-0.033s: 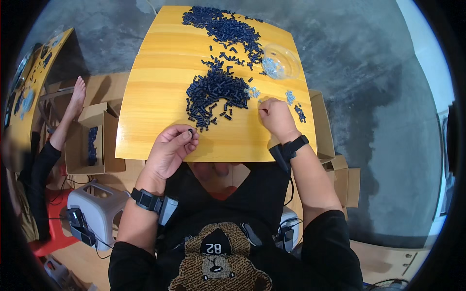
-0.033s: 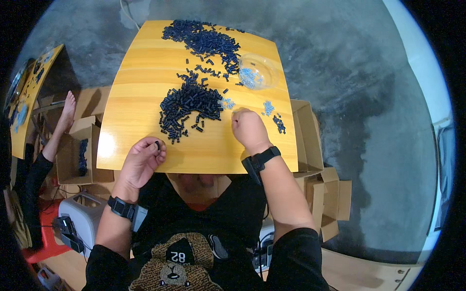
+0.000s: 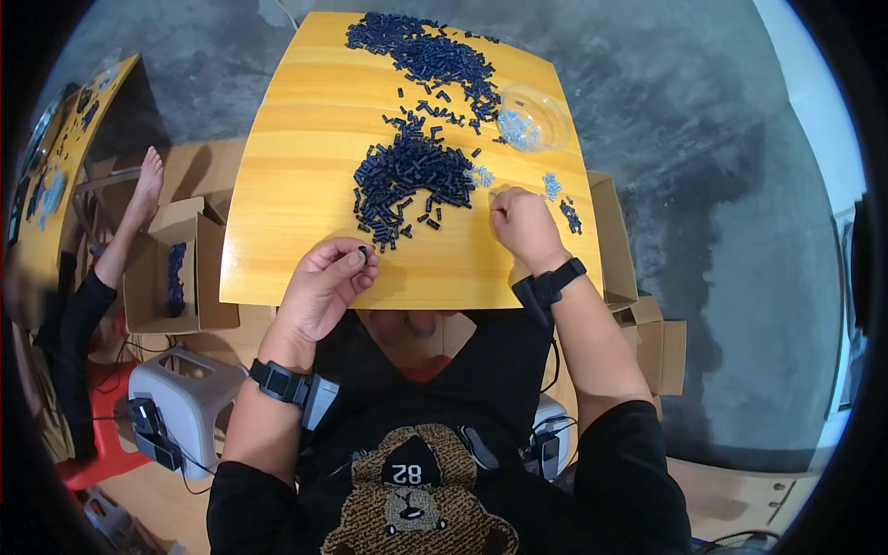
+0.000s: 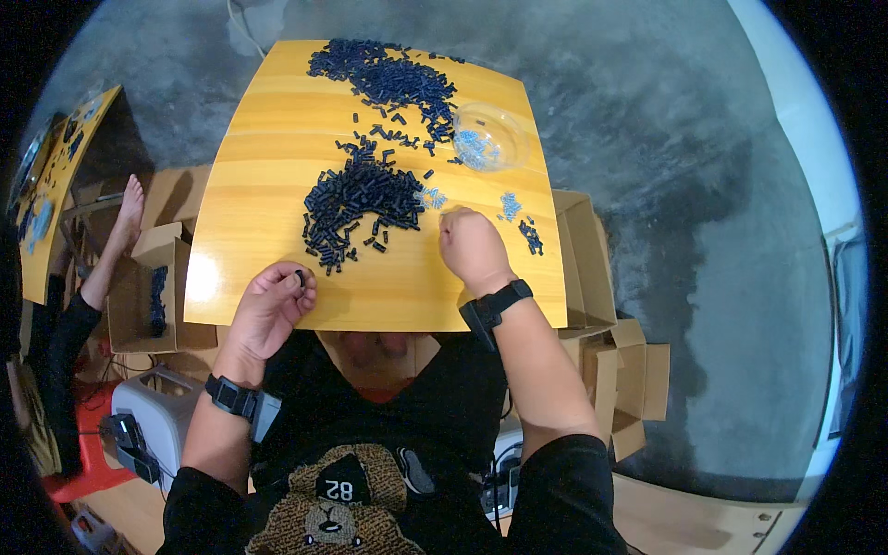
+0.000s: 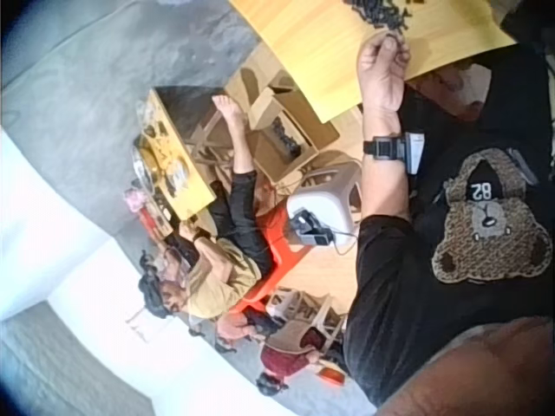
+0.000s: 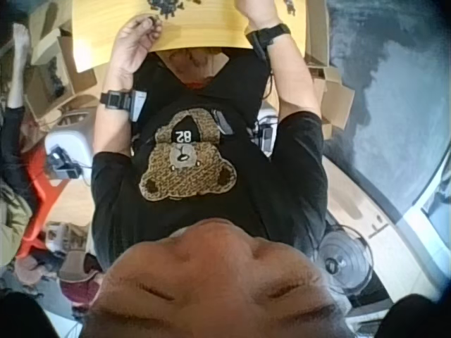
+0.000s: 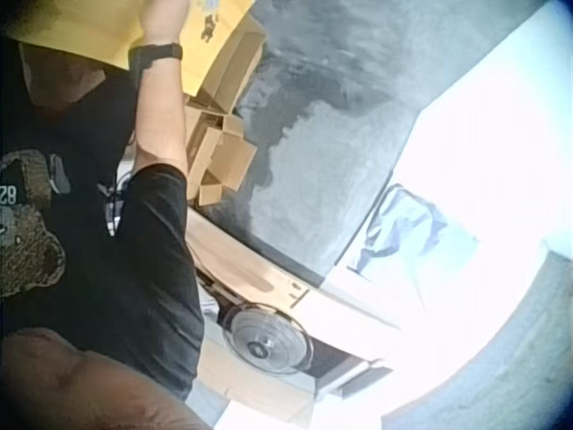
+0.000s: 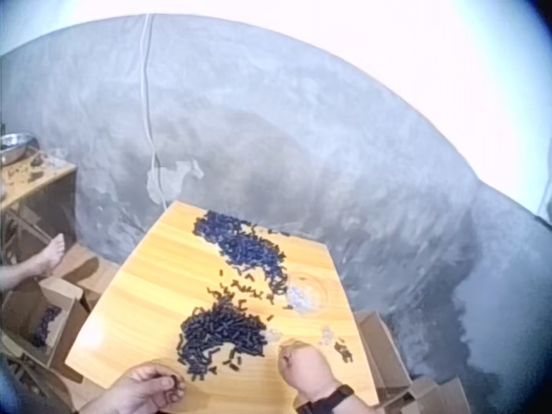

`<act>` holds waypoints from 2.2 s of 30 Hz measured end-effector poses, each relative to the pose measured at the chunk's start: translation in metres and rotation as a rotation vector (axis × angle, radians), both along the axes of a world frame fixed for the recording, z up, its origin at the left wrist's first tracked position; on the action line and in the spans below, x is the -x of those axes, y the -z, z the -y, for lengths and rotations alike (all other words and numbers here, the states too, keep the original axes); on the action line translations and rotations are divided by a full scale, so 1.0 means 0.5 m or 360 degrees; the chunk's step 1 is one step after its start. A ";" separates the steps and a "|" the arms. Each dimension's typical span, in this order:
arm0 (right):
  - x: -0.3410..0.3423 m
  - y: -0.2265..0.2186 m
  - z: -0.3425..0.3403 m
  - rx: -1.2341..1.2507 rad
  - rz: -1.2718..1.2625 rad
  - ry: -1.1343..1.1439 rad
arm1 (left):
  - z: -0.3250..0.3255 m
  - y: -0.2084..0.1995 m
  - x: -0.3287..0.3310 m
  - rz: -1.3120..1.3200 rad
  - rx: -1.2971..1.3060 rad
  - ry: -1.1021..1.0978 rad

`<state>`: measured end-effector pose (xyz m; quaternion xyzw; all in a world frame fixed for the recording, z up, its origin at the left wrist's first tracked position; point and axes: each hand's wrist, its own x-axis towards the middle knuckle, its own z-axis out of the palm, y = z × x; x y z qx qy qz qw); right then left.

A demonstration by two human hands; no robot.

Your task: Assembling small blue plastic components at a workshop desk.

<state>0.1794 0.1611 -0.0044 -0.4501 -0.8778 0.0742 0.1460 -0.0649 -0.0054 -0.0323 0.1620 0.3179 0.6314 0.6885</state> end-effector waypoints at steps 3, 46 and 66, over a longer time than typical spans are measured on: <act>0.004 -0.001 0.008 -0.0046 -0.0018 -0.0060 | 0.002 -0.002 -0.001 -0.0038 -0.0002 -0.0005; 0.005 -0.083 0.271 0.1803 -0.1753 -0.0033 | 0.089 -0.068 -0.116 -0.0769 -0.0074 0.0043; -0.022 -0.102 0.298 0.1499 -0.1778 -0.0066 | 0.084 -0.109 -0.159 -0.0717 -0.0062 0.0163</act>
